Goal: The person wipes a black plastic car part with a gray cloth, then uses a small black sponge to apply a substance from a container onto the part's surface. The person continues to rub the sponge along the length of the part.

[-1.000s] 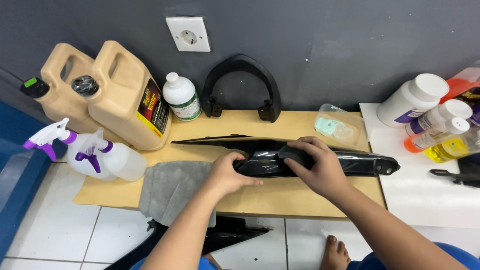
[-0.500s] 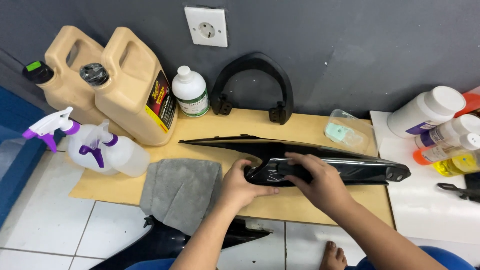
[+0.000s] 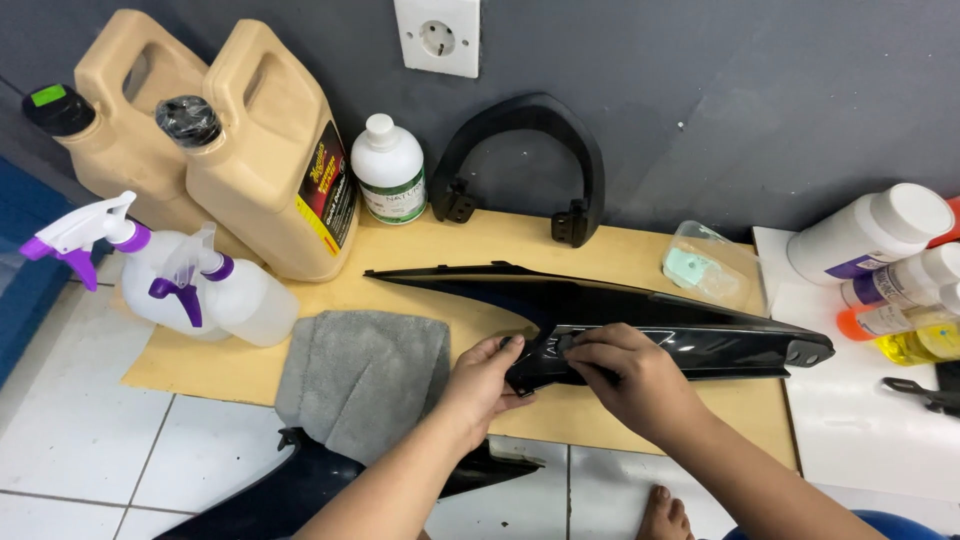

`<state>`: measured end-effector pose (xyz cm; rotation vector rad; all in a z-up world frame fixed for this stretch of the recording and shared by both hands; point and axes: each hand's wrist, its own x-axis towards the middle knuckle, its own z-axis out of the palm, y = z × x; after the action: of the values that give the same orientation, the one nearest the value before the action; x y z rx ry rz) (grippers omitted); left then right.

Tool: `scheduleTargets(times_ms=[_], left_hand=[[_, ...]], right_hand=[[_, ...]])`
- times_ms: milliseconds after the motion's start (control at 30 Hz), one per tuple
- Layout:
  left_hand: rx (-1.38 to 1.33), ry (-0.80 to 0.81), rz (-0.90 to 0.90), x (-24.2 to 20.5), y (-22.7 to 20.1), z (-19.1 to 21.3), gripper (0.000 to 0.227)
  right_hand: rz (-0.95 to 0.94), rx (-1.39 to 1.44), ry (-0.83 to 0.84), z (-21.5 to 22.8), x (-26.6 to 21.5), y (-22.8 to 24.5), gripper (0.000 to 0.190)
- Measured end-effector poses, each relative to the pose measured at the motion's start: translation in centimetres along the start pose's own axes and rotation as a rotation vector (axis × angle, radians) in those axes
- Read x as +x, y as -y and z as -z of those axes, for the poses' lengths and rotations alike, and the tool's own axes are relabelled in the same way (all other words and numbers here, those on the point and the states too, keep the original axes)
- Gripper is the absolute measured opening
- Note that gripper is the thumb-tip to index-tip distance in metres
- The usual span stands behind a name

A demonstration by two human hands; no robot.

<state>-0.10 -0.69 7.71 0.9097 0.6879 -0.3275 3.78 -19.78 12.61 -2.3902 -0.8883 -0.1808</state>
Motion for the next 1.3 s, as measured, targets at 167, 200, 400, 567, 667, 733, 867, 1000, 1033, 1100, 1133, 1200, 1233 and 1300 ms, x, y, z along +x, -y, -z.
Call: scheduleTargets(times_ms=[167,200,400,567,667,733,867,1000,1033,1100,1133,1200,1233,1300], left_hand=[[-0.073,0.002,0.006,-2.0,-1.6,-1.6,0.028],[-0.082,-0.003,0.001,-2.2,-1.8,-1.7,0.026],[-0.099,-0.006,-0.013,-2.4,-2.1,-1.9,0.027],[-0.096,-0.008,-0.01,-2.5,-2.0,-2.0,0.029],[-0.086,-0.008,-0.011,-2.4,-2.0,-2.1,0.031],[-0.085,-0.006,-0.011,-2.5,-2.0,-2.1,0.031],[-0.09,-0.007,-0.004,-2.3,-1.8,-1.9,0.031],[-0.094,0.021,-0.004,-2.0,-1.7,-2.0,0.032],[-0.093,0.02,-0.002,-2.1,-1.6,-2.0,0.032],[-0.094,0.032,0.015,-2.1,-1.7,-1.9,0.032],[-0.098,0.032,0.011,-2.2,-1.7,-1.9,0.032],[-0.099,0.039,0.019,-2.2,-1.5,-1.8,0.032],[-0.099,0.039,0.02,-2.0,-1.6,-1.8,0.032],[-0.097,0.055,0.01,-1.8,-1.6,-1.8,0.032]], right_hand=[[0.037,-0.022,-0.023,0.4,-0.4,0.1,0.011],[0.035,0.001,-0.017,0.5,-0.5,0.4,0.012],[0.061,-0.041,-0.082,0.1,-0.2,-0.4,0.014],[0.005,0.034,-0.051,0.4,-0.1,0.4,0.013],[-0.014,-0.012,-0.041,0.4,0.2,-0.3,0.014],[-0.024,-0.059,-0.041,0.8,0.2,-0.5,0.014],[-0.077,0.011,0.011,0.6,0.3,0.6,0.014],[-0.064,-0.047,-0.029,-0.2,0.6,0.0,0.014],[-0.066,-0.045,-0.028,0.1,0.3,0.1,0.014],[-0.111,-0.078,0.001,0.7,0.1,0.1,0.014],[-0.107,-0.079,0.002,0.4,0.0,0.2,0.014],[-0.096,-0.029,0.009,-0.3,-0.5,0.4,0.014],[-0.097,-0.029,0.009,-0.4,-0.1,0.2,0.014],[-0.007,-0.084,-0.059,-0.6,0.4,-0.2,0.012]])
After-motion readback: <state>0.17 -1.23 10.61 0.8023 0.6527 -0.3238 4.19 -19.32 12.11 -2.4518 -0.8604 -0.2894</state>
